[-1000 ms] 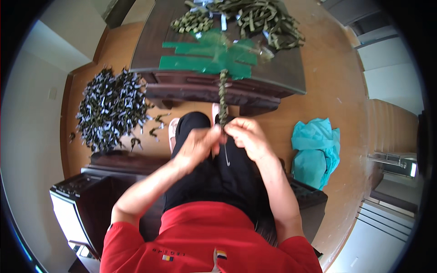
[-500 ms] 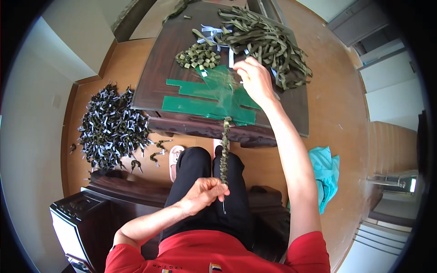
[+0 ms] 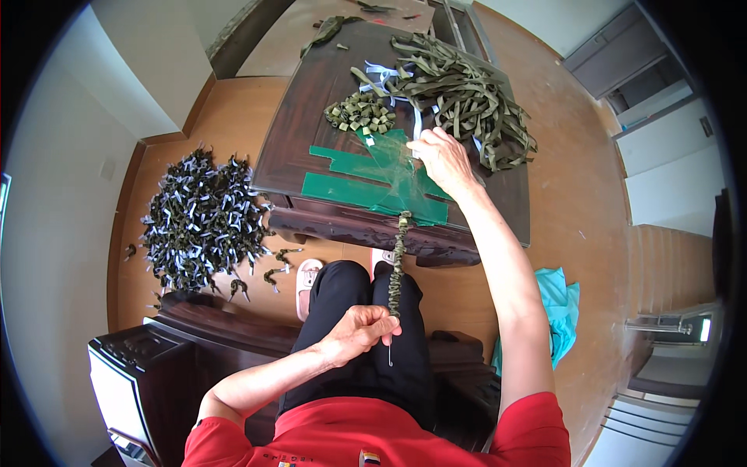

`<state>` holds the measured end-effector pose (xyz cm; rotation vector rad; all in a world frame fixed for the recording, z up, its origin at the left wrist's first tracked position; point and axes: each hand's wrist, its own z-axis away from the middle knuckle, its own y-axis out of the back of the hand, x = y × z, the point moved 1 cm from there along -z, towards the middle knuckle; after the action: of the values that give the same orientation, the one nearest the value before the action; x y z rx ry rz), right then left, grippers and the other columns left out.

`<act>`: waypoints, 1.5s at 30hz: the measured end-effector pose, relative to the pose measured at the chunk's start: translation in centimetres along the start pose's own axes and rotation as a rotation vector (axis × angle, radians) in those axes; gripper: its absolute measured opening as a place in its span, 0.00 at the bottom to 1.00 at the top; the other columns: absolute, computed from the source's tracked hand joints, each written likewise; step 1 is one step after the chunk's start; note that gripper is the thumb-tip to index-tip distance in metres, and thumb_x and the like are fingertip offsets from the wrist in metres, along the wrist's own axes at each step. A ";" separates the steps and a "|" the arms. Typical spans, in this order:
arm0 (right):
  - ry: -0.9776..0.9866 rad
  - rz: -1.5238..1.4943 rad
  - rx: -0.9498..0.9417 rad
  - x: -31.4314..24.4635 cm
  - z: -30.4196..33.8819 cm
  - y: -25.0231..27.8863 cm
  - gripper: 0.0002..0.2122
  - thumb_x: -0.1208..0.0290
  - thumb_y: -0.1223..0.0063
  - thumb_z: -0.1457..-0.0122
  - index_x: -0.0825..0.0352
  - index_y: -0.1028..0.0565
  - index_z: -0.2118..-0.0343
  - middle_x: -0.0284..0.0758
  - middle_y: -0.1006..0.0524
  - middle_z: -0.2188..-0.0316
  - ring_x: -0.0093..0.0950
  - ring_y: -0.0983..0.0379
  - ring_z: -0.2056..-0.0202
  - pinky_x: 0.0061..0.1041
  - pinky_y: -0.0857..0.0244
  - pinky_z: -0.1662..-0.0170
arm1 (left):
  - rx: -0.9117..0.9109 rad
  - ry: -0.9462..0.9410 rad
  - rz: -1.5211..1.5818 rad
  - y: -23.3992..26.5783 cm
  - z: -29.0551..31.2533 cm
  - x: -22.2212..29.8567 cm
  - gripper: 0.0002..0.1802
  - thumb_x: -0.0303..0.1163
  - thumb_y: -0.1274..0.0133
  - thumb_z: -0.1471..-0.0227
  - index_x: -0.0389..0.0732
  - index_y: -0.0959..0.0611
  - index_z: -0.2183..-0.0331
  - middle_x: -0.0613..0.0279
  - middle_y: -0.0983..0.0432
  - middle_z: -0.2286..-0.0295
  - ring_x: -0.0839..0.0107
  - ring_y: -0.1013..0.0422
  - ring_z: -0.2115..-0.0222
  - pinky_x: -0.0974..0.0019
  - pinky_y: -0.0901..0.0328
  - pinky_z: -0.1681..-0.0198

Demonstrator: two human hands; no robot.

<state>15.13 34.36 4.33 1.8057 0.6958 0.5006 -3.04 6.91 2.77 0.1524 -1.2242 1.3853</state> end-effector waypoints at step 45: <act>-1.029 -1.790 0.050 -24.1 29.7 5.8 0.05 0.79 0.50 0.42 0.69 0.23 0.65 0.28 0.27 0.75 0.15 0.39 0.75 0.13 0.44 0.70 | -0.078 0.039 0.083 -0.4 -0.4 -6.8 0.12 0.35 0.51 0.42 0.36 0.19 0.69 0.68 0.29 0.80 0.87 0.49 0.87 0.82 0.58 0.85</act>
<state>17.52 -4.02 0.00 0.6478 1.1601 -1.4853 -0.64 2.62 -2.03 0.0200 -1.2625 1.4030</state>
